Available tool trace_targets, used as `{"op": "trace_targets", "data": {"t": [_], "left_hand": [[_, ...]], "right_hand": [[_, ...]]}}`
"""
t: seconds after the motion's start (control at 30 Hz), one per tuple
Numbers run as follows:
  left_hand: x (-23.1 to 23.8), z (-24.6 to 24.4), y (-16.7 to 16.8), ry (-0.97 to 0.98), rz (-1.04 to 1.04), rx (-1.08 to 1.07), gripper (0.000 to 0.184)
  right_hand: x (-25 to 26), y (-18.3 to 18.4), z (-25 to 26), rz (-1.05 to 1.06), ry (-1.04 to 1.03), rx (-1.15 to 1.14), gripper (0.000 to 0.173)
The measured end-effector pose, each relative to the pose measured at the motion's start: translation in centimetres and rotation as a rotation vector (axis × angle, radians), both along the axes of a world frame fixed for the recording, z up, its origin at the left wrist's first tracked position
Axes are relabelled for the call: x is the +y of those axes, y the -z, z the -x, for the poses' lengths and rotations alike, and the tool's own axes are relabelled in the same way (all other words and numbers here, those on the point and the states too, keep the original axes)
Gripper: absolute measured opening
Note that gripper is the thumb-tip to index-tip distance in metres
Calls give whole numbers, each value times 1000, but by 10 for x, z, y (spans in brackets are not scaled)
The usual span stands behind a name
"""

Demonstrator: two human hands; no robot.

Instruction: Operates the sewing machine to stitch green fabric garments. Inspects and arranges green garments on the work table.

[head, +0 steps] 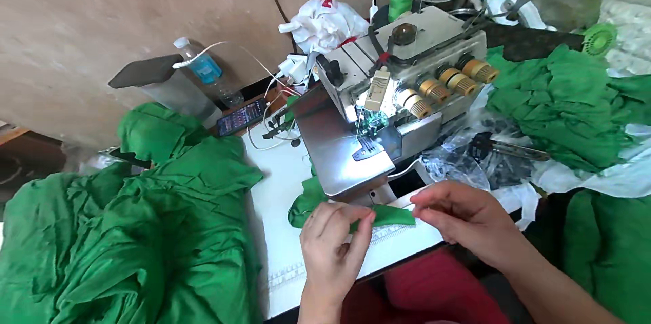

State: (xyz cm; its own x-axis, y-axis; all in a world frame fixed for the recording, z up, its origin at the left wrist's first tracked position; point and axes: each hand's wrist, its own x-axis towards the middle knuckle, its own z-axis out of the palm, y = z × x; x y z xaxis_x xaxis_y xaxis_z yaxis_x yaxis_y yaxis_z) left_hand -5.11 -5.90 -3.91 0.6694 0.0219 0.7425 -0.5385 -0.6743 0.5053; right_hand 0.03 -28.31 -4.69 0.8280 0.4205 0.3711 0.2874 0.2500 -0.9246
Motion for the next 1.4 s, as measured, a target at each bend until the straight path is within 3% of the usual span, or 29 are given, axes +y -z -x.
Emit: {"op": "trace_targets", "data": {"t": [0.1, 0.17, 0.4, 0.5, 0.6, 0.67, 0.8, 0.97, 1.2, 1.4], "left_hand": [[-3, 8, 1, -32, 35, 1, 10], [-6, 13, 2, -30, 47, 5, 9], [-13, 25, 6, -25, 48, 27, 7], [-11, 30, 5, -38, 31, 46, 8], [-8, 38, 4, -58, 24, 73, 8], [-6, 40, 4, -71, 22, 81, 9], [-6, 40, 9, -85, 36, 79, 8], [-8, 39, 13, -57, 57, 68, 9], [-6, 39, 14, -38, 25, 62, 7], [-5, 37, 12, -58, -39, 70, 9]], "right_hand": [[7, 2, 3, 2, 19, 16, 12], [15, 3, 4, 9, -31, 47, 19], [29, 5, 9, 29, -487, 400, 52], [29, 6, 10, -4, -526, 439, 39], [29, 9, 9, -31, -477, 316, 14], [30, 11, 10, -31, -416, 258, 6], [32, 12, 11, -9, -395, 318, 26], [35, 12, 15, -46, -561, 528, 46], [41, 11, 16, -128, -451, 440, 16], [45, 13, 15, -70, -273, 236, 9]]}}
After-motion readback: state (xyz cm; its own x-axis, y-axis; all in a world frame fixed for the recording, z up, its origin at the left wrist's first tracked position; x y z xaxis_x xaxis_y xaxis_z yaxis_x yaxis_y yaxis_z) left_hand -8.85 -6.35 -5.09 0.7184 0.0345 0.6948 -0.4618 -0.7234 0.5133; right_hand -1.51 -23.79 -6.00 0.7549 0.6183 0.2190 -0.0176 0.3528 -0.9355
